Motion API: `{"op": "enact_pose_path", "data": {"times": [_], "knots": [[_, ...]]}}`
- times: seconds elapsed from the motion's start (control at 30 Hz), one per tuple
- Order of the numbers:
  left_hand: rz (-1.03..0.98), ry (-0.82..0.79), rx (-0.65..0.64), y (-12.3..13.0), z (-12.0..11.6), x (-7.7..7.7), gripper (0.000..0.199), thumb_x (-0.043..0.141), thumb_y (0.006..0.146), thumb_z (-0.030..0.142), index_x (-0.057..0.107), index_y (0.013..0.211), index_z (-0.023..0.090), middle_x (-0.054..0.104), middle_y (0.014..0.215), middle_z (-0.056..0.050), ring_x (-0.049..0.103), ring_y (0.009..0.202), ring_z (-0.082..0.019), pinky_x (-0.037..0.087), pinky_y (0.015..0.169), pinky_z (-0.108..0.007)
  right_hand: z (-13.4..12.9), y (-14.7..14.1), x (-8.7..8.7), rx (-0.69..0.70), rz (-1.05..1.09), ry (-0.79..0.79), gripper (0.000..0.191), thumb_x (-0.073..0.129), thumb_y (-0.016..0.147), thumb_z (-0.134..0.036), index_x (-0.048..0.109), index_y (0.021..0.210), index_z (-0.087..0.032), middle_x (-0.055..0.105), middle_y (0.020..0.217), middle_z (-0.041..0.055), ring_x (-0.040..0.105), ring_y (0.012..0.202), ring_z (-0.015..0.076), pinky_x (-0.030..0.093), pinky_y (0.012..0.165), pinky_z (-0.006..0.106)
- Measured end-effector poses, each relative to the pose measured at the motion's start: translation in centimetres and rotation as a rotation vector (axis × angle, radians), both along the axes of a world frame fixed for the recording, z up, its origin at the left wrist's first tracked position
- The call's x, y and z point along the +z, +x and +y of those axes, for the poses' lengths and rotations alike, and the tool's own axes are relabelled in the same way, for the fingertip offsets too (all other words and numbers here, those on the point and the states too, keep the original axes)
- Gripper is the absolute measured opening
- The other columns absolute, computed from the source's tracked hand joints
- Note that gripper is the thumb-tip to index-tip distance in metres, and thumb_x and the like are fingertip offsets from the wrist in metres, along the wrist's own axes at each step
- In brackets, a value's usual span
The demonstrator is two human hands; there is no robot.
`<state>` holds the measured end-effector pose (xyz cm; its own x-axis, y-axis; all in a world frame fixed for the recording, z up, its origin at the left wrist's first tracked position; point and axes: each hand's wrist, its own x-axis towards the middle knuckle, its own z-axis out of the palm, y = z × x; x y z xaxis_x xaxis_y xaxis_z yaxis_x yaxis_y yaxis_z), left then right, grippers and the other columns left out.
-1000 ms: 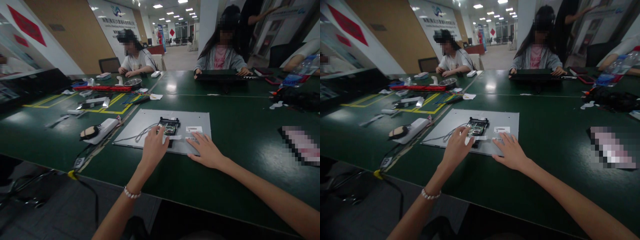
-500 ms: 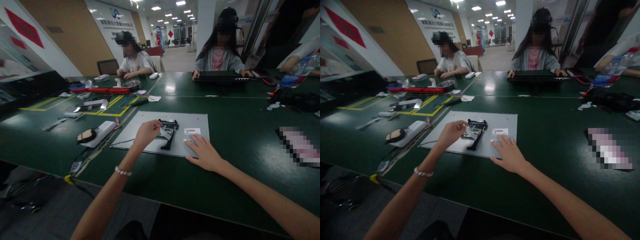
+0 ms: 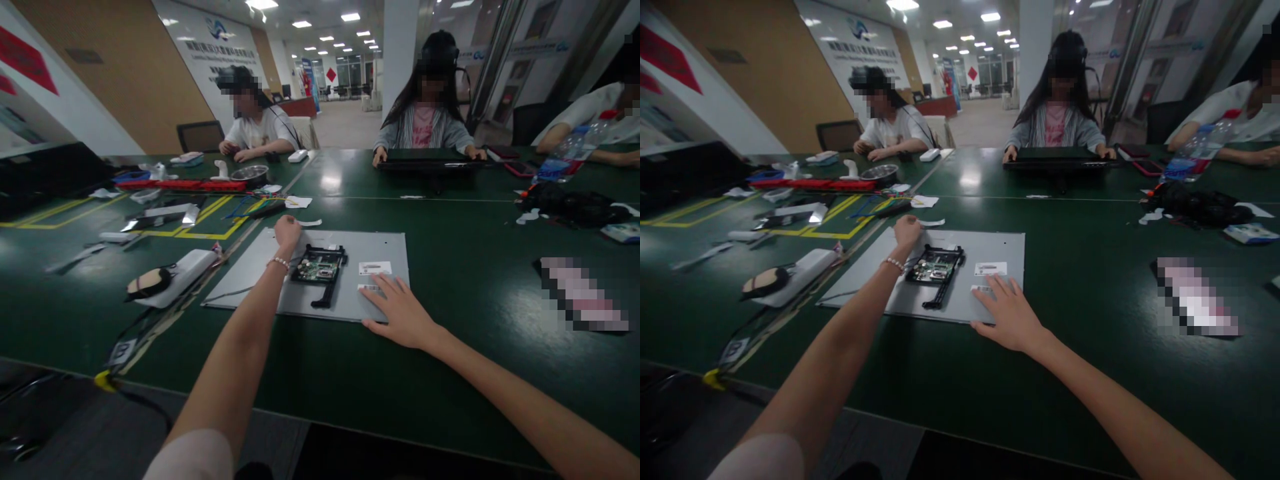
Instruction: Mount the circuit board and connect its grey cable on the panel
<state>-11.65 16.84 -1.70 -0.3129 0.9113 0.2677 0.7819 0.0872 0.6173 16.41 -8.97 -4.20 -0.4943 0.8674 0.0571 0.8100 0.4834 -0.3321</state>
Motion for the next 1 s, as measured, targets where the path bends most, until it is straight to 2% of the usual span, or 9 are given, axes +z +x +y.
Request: {"op": "enact_pose_path", "data": {"times": [0.1,0.2,0.3,0.4,0.47,0.53,0.77,1.0], "knots": [[0.011,-0.027,0.007,0.0,-0.1,-0.1,0.033,0.056,0.078,0.012,0.061,0.111,0.007,0.068,0.108,-0.017,0.059,0.104,-0.026,0.042,0.089,-0.034,0.0,0.0,0.0,0.004,0.001,-0.003,0.074,0.033,0.092,-0.070,0.033,0.153,-0.026,0.019,0.163,0.0100,0.014,0.149,0.0317,0.012,0.119,0.053],[0.056,-0.049,-0.012,-0.2,-0.6,0.1,0.041,0.061,0.076,0.014,0.057,0.116,0.007,0.066,0.110,-0.019,0.059,0.103,-0.028,0.042,0.088,-0.034,0.0,0.0,0.0,0.006,0.001,-0.012,0.075,0.033,0.092,-0.070,0.033,0.152,-0.026,0.018,0.163,0.0101,0.014,0.149,0.0315,0.011,0.119,0.053],[0.185,0.018,-0.096,-0.3,-1.5,0.5,0.046,0.061,0.074,0.014,0.056,0.120,0.007,0.064,0.112,-0.020,0.058,0.106,-0.029,0.042,0.091,-0.035,0.0,0.0,0.0,0.008,0.002,-0.017,0.075,0.033,0.091,-0.070,0.034,0.152,-0.027,0.019,0.163,0.0103,0.014,0.149,0.0312,0.011,0.119,0.053],[0.250,0.017,-0.367,0.1,-2.6,0.6,0.037,0.058,0.075,0.017,0.064,0.110,0.011,0.067,0.104,-0.014,0.061,0.100,-0.025,0.044,0.092,-0.033,-0.1,0.0,-0.1,0.004,0.007,-0.011,0.074,0.034,0.091,-0.070,0.035,0.152,-0.026,0.020,0.163,0.0102,0.015,0.149,0.0324,0.012,0.119,0.054],[0.227,-0.075,-0.581,0.7,-3.0,0.4,0.032,0.058,0.075,0.021,0.067,0.105,0.013,0.069,0.098,-0.009,0.063,0.092,-0.021,0.047,0.087,-0.030,-0.2,0.0,-0.1,0.003,0.008,-0.003,0.074,0.035,0.091,-0.069,0.035,0.151,-0.026,0.020,0.163,0.0106,0.016,0.149,0.0329,0.013,0.118,0.054],[0.202,-0.152,-0.704,1.4,-3.1,0.1,0.034,0.059,0.074,0.024,0.069,0.105,0.013,0.070,0.096,-0.008,0.064,0.086,-0.019,0.048,0.082,-0.028,-0.2,0.0,0.0,0.002,0.006,0.002,0.073,0.035,0.092,-0.068,0.037,0.151,-0.026,0.021,0.162,0.0113,0.016,0.149,0.0330,0.013,0.118,0.054],[0.202,-0.326,-0.756,3.2,-2.4,0.0,0.034,0.067,0.061,0.025,0.073,0.092,0.015,0.073,0.087,-0.006,0.065,0.077,-0.020,0.048,0.073,-0.026,-0.2,0.0,0.2,0.003,-0.006,-0.011,0.073,0.034,0.092,-0.069,0.036,0.151,-0.026,0.021,0.162,0.0112,0.015,0.149,0.0319,0.012,0.119,0.053],[0.231,-0.333,-0.730,3.6,-1.9,-0.2,0.020,0.065,0.056,0.019,0.073,0.075,0.013,0.072,0.075,-0.006,0.064,0.072,-0.019,0.047,0.071,-0.026,-0.3,0.1,0.2,0.001,0.001,-0.015,0.074,0.034,0.092,-0.068,0.035,0.152,-0.025,0.019,0.163,0.0114,0.014,0.149,0.0316,0.012,0.119,0.053]]}}
